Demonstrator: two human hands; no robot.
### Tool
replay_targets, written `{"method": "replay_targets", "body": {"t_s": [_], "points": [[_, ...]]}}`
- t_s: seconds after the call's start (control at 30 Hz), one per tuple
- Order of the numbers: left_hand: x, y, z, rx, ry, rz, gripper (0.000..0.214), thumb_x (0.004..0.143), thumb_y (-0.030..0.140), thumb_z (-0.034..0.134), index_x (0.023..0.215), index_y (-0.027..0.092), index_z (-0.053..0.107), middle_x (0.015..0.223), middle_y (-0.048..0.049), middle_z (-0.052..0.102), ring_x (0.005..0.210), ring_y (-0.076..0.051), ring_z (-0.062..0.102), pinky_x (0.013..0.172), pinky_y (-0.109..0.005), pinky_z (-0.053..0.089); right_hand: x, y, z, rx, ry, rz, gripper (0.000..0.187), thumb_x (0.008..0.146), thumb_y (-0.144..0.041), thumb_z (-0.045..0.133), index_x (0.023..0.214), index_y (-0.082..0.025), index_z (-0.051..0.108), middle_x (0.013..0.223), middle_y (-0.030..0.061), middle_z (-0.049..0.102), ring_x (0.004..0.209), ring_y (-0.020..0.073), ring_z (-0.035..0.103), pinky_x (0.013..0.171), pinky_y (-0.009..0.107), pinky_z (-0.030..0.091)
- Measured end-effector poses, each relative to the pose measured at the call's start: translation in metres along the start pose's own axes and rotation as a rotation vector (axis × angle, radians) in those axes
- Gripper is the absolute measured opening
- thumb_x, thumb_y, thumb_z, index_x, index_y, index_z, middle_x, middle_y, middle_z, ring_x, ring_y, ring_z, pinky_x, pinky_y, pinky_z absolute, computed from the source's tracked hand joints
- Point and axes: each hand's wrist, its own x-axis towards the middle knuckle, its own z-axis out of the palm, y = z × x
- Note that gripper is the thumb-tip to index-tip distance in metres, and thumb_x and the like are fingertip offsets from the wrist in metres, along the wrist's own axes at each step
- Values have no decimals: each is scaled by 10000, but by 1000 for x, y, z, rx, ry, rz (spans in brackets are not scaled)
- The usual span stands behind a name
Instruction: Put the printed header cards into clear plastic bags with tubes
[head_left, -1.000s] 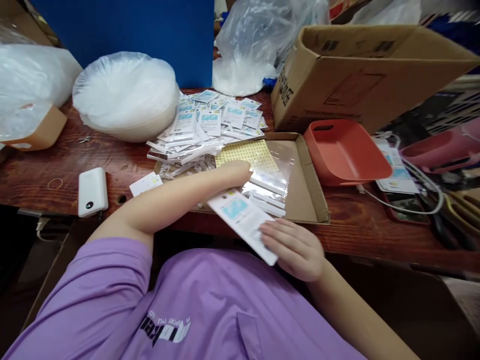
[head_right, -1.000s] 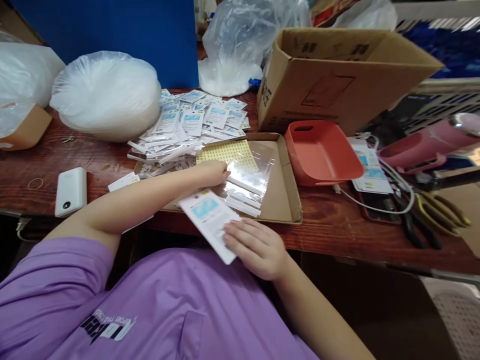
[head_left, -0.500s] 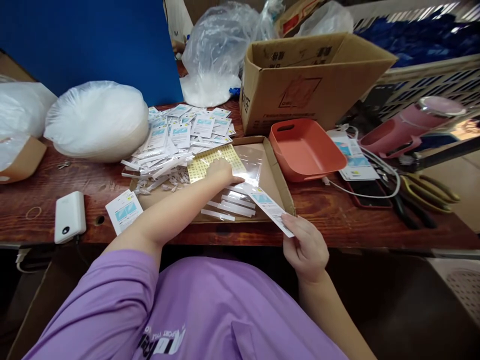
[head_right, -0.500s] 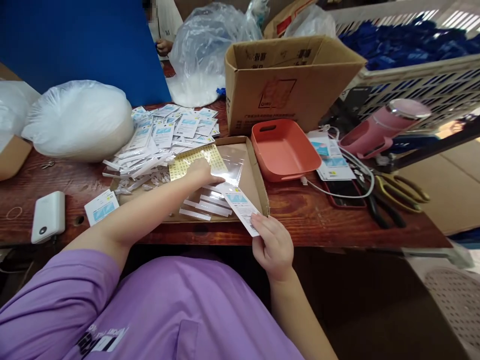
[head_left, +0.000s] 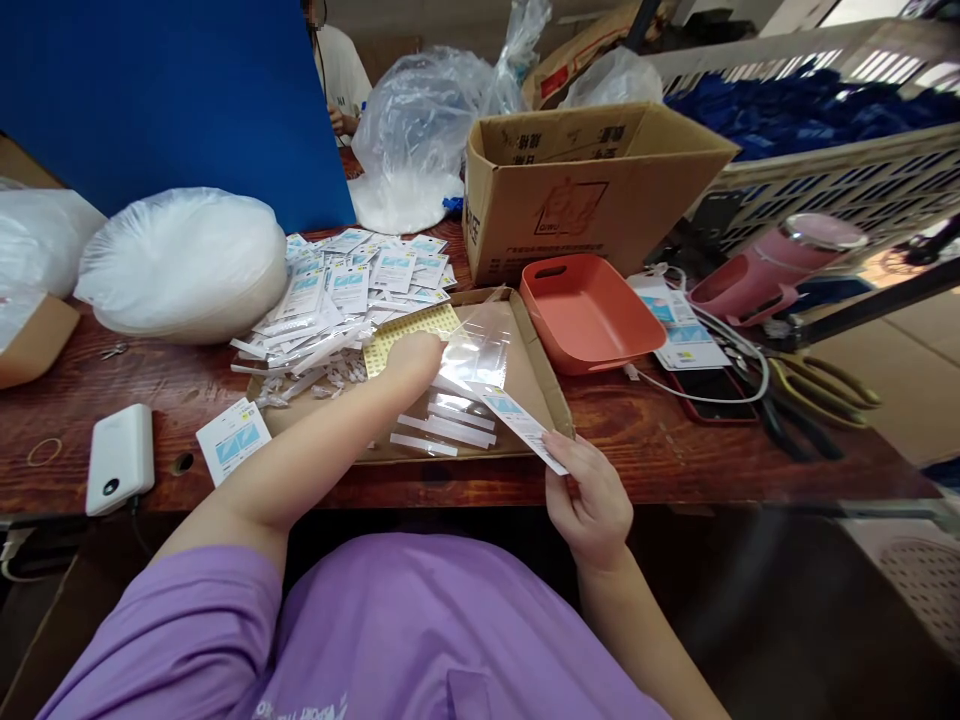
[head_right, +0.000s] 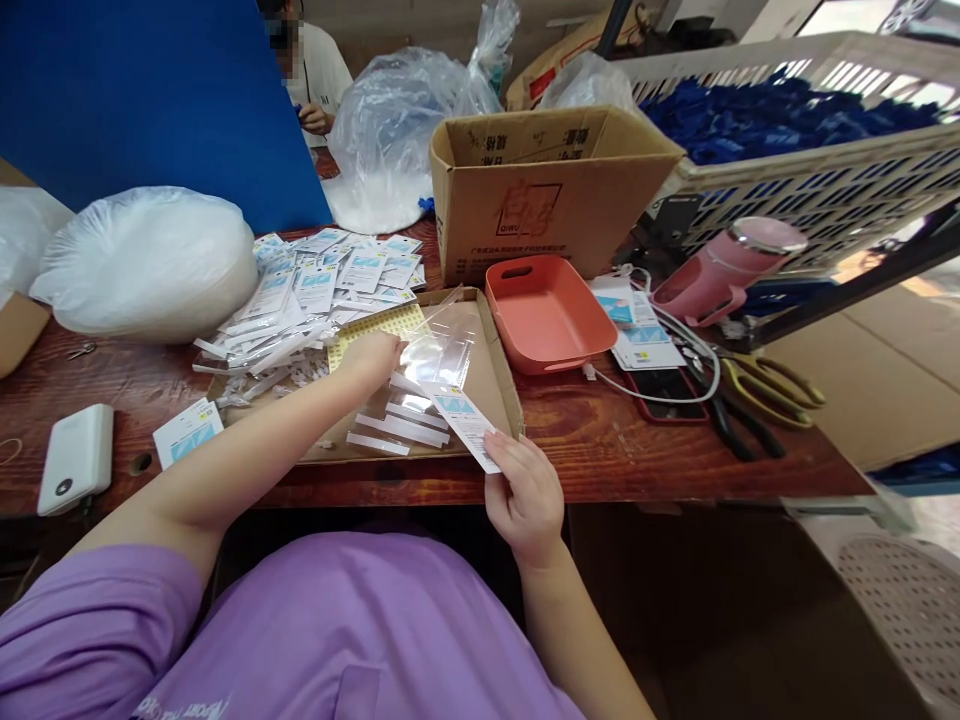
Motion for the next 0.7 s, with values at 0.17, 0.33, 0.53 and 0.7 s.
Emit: {"method": "replay_targets", "body": {"t_s": [0.17, 0.33, 0.53, 0.7], "points": [[-41, -7, -21, -404, -6, 47, 300, 931, 314, 370, 1039, 169, 610, 1147, -120, 661, 1039, -215, 624, 882, -347, 473, 11, -18, -4, 156, 28, -176, 418, 831, -111, 527, 1236, -211, 547, 1140, 109, 673, 1069, 228, 640, 901, 454, 553], [-108, -33, -32, -1544, -51, -108, 161, 854, 228, 539, 1013, 202, 542, 1162, -69, 669, 992, -194, 664, 860, -382, 520, 36, -46, 7, 333, -136, -510, 145, 853, -149, 547, 972, -183, 622, 959, 83, 725, 1106, 193, 621, 959, 372, 531], [-162, -69, -23, -1793, 107, -182, 245, 871, 217, 504, 1105, 232, 575, 1109, -38, 698, 1020, -163, 657, 866, -308, 526, 49, -59, 30, 358, -277, -597, 207, 840, -110, 559, 1018, -164, 651, 1032, 103, 719, 1162, 197, 585, 999, 361, 494], [-178, -94, -22, -1803, 123, -191, 344, 817, 163, 518, 1140, 247, 605, 1167, -18, 675, 1047, -152, 641, 777, -234, 546, 53, -66, 40, 321, -336, -657, 240, 853, -115, 557, 1066, -154, 661, 1081, 119, 704, 1187, 209, 566, 1012, 349, 484]]}}
